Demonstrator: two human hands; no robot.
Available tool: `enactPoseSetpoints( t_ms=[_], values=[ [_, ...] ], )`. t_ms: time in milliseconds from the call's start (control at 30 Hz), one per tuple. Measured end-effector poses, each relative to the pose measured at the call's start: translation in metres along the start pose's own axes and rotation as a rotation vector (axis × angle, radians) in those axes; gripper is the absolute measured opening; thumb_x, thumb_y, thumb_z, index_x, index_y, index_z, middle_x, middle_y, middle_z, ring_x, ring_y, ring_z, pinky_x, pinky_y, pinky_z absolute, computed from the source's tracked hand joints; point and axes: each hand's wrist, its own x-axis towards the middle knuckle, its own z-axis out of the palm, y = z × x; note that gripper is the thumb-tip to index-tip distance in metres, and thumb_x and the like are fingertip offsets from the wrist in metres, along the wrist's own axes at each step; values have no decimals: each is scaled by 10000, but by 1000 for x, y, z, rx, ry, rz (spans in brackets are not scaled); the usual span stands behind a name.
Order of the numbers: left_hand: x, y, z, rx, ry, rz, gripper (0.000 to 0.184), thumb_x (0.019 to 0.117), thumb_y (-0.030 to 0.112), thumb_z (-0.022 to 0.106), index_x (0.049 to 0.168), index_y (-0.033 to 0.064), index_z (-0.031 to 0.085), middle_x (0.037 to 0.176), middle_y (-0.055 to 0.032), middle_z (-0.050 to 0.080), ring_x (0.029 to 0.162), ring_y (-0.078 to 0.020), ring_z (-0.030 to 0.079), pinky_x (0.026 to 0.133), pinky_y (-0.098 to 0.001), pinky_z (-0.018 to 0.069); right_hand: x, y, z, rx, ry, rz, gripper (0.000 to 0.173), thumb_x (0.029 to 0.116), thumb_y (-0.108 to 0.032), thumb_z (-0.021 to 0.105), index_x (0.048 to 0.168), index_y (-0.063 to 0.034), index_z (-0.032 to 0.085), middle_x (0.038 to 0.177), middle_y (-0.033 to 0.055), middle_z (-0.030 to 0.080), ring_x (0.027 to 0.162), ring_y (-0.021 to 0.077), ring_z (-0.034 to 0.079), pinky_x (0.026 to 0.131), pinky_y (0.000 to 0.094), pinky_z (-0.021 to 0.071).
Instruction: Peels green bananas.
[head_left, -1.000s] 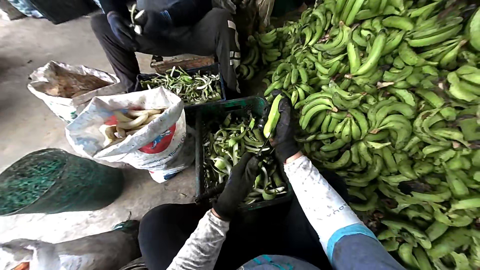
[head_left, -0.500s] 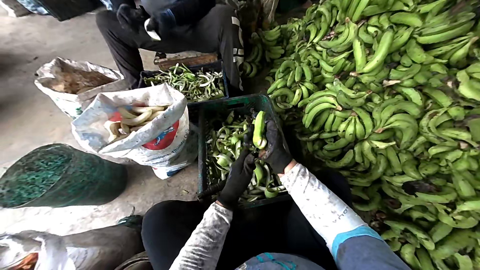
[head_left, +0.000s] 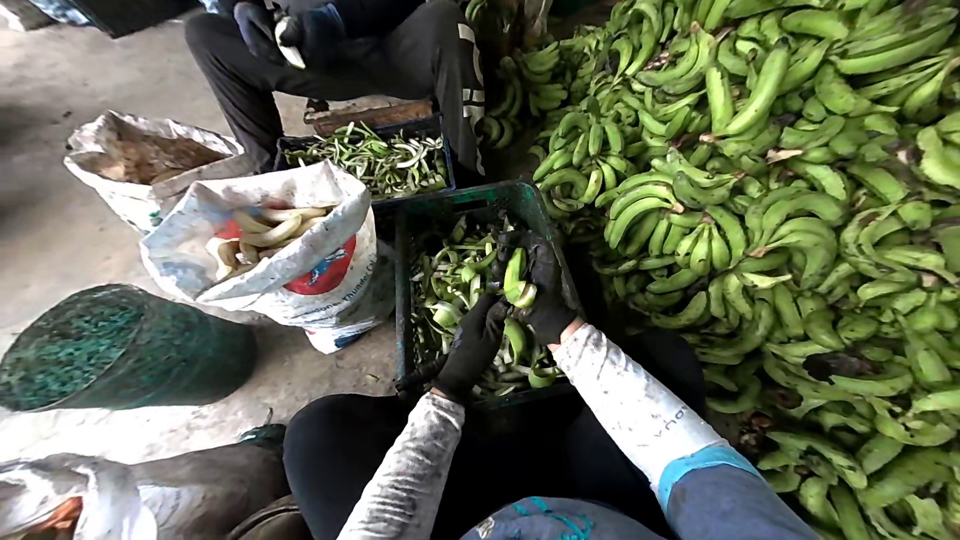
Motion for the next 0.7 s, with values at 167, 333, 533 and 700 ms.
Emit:
enactPoseSetpoints(
  t_ms=[167, 333, 533, 700],
  values=[
    [5, -7, -6, 75, 6, -108, 427, 1099, 381, 361, 1305, 75, 577, 1010, -143, 652, 851, -235, 643, 754, -459, 546, -4, 19, 5, -32, 9, 17, 405, 1075, -476, 289, 1131, -248, 619, 794, -69, 605, 646, 33, 567, 562, 200, 486],
    [3, -8, -5, 127, 3, -213, 394, 1110, 348, 357, 1342, 106, 566, 1085, -172, 663, 943, -293, 668, 834, -531, 543, -5, 21, -4, -104, -33, 84, 416, 1082, -450, 278, 1192, -243, 622, 835, -54, 636, 659, 29, 580, 551, 192, 479],
    [1, 0, -27, 530, 48, -153, 339, 1075, 357, 475, 1243, 106, 629, 1094, -174, 672, 958, -380, 671, 795, -613, 529, 1, 4, -35, -327, -179, 286, 398, 1022, -540, 468, 1193, -217, 627, 947, -34, 654, 759, 60, 620, 630, 246, 533],
    [2, -14, -34, 787, 52, -86, 270, 974, 286, 659, 1192, 127, 664, 1120, -179, 667, 1028, -414, 651, 788, -612, 530, -2, 11, -43, -437, -260, 614, 333, 1023, -414, 521, 1199, -138, 585, 878, 65, 655, 623, 137, 630, 513, 273, 540]
  ],
)
